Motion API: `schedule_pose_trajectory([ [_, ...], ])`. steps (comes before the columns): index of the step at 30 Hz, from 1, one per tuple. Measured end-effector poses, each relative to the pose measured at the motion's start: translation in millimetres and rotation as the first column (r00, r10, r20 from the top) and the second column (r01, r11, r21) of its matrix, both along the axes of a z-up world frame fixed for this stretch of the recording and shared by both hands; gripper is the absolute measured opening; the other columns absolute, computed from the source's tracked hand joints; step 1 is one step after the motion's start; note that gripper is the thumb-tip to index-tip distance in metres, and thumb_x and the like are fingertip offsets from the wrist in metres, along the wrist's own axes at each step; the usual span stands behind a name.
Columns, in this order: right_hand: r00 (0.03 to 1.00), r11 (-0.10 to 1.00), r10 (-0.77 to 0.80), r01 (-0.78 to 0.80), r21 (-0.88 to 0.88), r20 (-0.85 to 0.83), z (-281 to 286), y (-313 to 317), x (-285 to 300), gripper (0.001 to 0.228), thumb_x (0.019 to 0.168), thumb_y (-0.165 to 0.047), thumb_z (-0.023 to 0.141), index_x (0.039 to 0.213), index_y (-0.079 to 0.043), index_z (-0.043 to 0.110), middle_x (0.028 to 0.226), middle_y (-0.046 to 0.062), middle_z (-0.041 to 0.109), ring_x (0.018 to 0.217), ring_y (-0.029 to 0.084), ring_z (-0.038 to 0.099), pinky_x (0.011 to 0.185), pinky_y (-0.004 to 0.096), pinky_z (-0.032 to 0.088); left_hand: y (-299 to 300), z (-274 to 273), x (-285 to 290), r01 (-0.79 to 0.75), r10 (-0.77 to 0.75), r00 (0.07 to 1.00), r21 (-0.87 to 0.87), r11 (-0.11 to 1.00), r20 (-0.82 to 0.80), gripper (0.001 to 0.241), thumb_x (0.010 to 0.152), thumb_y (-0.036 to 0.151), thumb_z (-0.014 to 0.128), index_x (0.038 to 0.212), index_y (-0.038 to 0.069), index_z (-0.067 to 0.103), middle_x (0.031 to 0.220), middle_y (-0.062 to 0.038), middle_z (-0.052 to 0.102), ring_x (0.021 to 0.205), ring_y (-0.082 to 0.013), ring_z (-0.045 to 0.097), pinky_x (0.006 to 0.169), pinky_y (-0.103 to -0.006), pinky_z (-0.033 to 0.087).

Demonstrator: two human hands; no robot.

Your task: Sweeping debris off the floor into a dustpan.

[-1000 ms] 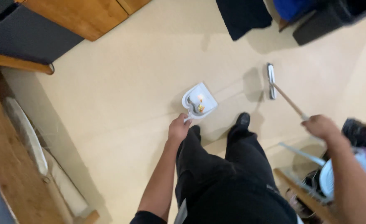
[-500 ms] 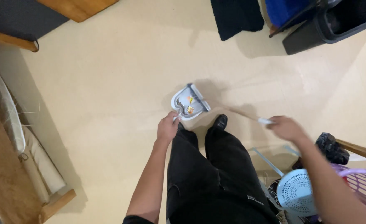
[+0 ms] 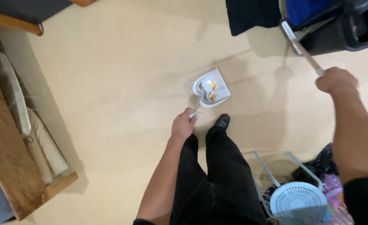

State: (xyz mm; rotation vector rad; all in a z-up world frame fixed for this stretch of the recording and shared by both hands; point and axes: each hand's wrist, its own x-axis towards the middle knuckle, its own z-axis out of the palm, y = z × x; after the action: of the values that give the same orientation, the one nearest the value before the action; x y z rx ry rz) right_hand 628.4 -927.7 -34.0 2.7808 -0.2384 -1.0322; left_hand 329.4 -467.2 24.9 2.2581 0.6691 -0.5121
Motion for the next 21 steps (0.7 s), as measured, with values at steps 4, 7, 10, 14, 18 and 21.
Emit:
schedule_pose_trajectory([
  [4,0.989,0.990,0.123,-0.117,0.078,-0.083,0.4,27.5,-18.9,0.045,0.091,-0.028,0.061,0.129,-0.009,0.075,0.128,0.020,0.070,0.119,0.039,0.065,0.097,0.053,0.052,-22.2,-3.8,23.5,0.028,-0.029,0.999,-0.017,0.999,-0.029,0.027,0.094,0.033,0.067,0.114,0.014,0.065,0.094,-0.016,0.076,0.092,-0.0375,0.072,0.081,-0.0485,0.054],
  [7,0.949,0.968,0.249,-0.245,0.046,-0.194,56.4,17.9,-41.1,0.041,0.094,-0.031,0.059,0.128,-0.016,0.077,0.125,0.015,0.077,0.116,0.036,0.071,0.099,0.050,0.056,-29.0,-9.6,33.3,0.037,-0.038,0.999,-0.027,0.999,-0.034,0.028,0.094,0.032,0.067,0.114,0.013,0.064,0.094,-0.017,0.075,0.092,-0.0383,0.072,0.082,-0.0490,0.054],
  [10,0.975,0.976,0.212,-0.215,-0.035,-0.059,71.5,-52.1,-37.0,0.044,0.096,-0.046,0.064,0.134,-0.029,0.075,0.121,0.007,0.077,0.106,0.030,0.074,0.091,0.049,0.059,-35.9,-12.9,41.8,0.051,-0.051,0.999,-0.015,0.999,-0.002,0.027,0.095,0.031,0.067,0.113,0.012,0.064,0.094,-0.018,0.075,0.092,-0.0391,0.072,0.082,-0.0493,0.055],
  [14,0.976,0.976,0.212,-0.210,-0.050,0.040,36.4,-97.6,-23.5,0.040,0.103,-0.045,0.065,0.134,-0.023,0.077,0.102,0.012,0.083,0.083,0.029,0.080,0.082,0.045,0.064,-35.2,-21.8,46.3,0.072,-0.072,0.997,0.020,0.997,-0.019,0.026,0.095,0.031,0.067,0.113,0.012,0.063,0.094,-0.018,0.075,0.093,-0.0396,0.071,0.083,-0.0504,0.054],
  [18,0.985,0.971,0.172,-0.174,-0.161,-0.026,17.2,-41.4,-16.7,0.042,0.103,-0.033,0.059,0.143,-0.022,0.068,0.107,0.013,0.080,0.086,0.028,0.078,0.077,0.046,0.064,-36.5,-24.7,46.5,0.089,-0.088,0.996,0.033,0.995,-0.024,0.026,0.095,0.031,0.067,0.112,0.011,0.062,0.094,-0.019,0.074,0.093,-0.0402,0.071,0.082,-0.0512,0.054],
  [21,0.979,0.994,0.096,-0.103,-0.029,-0.177,0.8,-7.2,-48.7,0.046,0.100,-0.028,0.054,0.145,-0.016,0.061,0.125,0.015,0.073,0.113,0.028,0.070,0.092,0.049,0.055,-37.6,-26.1,48.1,0.095,-0.094,0.995,0.042,0.995,-0.023,0.025,0.097,0.031,0.066,0.111,0.012,0.062,0.094,-0.018,0.075,0.093,-0.0400,0.071,0.083,-0.0511,0.054],
])
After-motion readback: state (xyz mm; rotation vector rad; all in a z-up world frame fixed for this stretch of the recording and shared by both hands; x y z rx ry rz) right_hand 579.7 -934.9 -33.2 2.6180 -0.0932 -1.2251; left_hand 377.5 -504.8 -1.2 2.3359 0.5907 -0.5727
